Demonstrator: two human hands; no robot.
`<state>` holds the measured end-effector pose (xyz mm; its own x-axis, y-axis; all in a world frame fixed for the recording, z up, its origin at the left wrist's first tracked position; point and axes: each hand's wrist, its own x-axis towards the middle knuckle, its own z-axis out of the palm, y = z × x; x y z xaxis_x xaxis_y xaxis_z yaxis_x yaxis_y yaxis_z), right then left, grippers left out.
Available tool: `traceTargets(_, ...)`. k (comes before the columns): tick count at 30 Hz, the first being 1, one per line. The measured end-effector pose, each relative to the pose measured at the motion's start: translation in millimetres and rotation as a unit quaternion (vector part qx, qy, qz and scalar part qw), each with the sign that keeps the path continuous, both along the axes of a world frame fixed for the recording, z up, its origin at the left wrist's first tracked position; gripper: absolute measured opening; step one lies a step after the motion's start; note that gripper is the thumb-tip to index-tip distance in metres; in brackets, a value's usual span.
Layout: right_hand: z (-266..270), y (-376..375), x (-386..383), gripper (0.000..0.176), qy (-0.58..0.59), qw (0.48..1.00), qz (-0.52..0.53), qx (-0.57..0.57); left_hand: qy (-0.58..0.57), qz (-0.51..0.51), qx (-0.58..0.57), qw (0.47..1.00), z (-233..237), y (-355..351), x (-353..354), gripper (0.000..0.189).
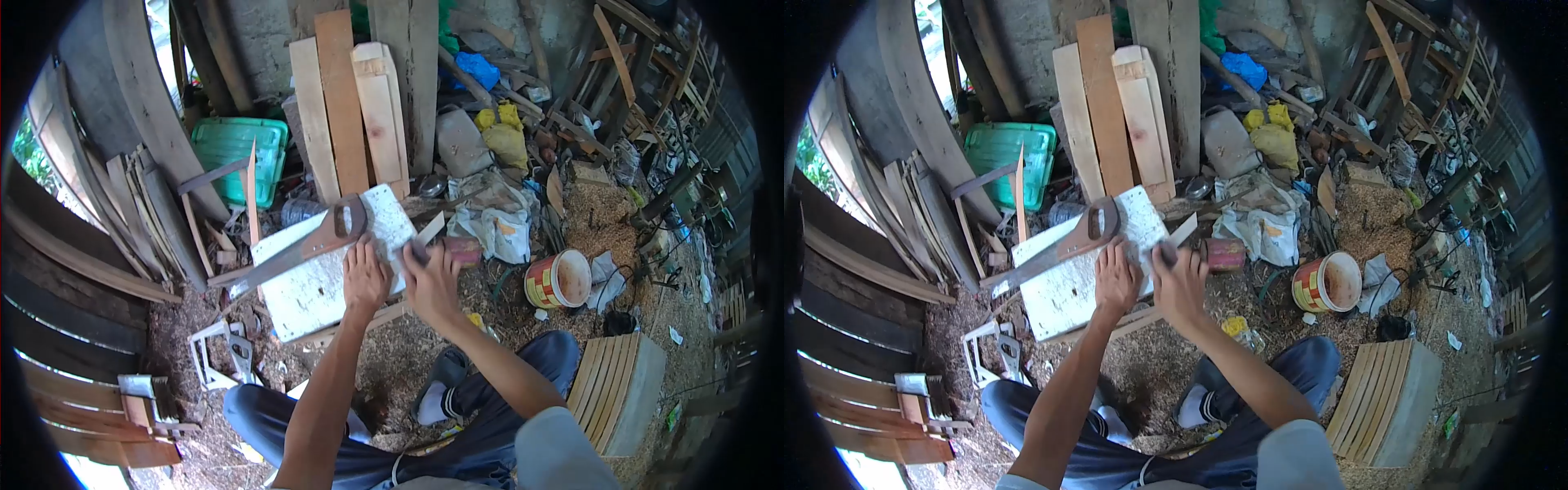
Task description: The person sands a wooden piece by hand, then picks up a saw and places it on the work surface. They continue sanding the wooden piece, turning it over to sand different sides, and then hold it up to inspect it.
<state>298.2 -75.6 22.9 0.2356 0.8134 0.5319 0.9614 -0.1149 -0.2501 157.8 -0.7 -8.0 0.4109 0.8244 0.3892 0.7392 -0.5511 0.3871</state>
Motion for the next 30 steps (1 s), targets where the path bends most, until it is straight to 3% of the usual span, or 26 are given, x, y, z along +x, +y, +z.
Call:
traceTargets(2, -4, -12, 17, 0.047, 0.013, 0.995, 0.101, 0.002, 0.001, -0.001, 0.01, 1.0, -1, 5, 2, 0.047)
traceTargets(6, 15, 34, 51, 0.047, 0.074, 0.993, -0.065, -0.061, 0.007, -0.005, -0.026, 1.0, 8, -3, 2, 0.044)
traceTargets(9, 0, 9, 14, 0.044, -0.005, 1.0, 0.0, -0.024, 0.022, 0.01, -0.012, 1.0, 0, -5, 3, 0.044)
traceTargets(12, -4, -7, 25, 0.042, 0.001, 0.997, 0.079, 0.01, 0.024, 0.011, -0.005, 1.0, 2, 3, 5, 0.044)
traceTargets(16, 8, 39, 58, 0.042, 0.075, 0.994, -0.079, -0.032, 0.039, 0.004, -0.027, 0.999, 7, -2, 2, 0.046)
traceTargets(17, 4, 38, 48, 0.043, 0.051, 0.994, -0.099, 0.002, 0.049, 0.005, -0.026, 0.998, 5, -1, 1, 0.046)
traceTargets(18, 1, 21, 36, 0.043, 0.049, 0.994, -0.101, 0.003, 0.047, 0.003, -0.024, 0.999, 3, -3, 3, 0.046)
traceTargets(20, 0, -10, 13, 0.043, 0.054, 0.997, 0.046, -0.012, 0.039, 0.007, -0.022, 0.999, 0, 0, 2, 0.045)
traceTargets(23, -2, -5, 39, 0.044, 0.015, 0.996, 0.08, 0.023, 0.029, 0.01, -0.023, 0.999, 5, 1, 2, 0.046)
traceTargets(24, -1, 5, 46, 0.044, 0.017, 0.997, 0.078, 0.018, 0.042, 0.004, -0.031, 0.999, 6, -2, 2, 0.047)
traceTargets(26, 6, 36, 63, 0.044, 0.077, 0.997, -0.026, -0.008, 0.038, 0.006, -0.018, 0.999, 4, -4, 2, 0.046)
traceTargets(29, -1, 43, 51, 0.043, 0.066, 0.996, -0.056, 0.005, 0.037, 0.004, -0.027, 0.999, 6, -2, 2, 0.047)
traceTargets(30, -1, 26, 37, 0.045, 0.036, 0.999, -0.011, -0.011, 0.032, 0.005, -0.025, 0.999, 7, -2, 3, 0.047)
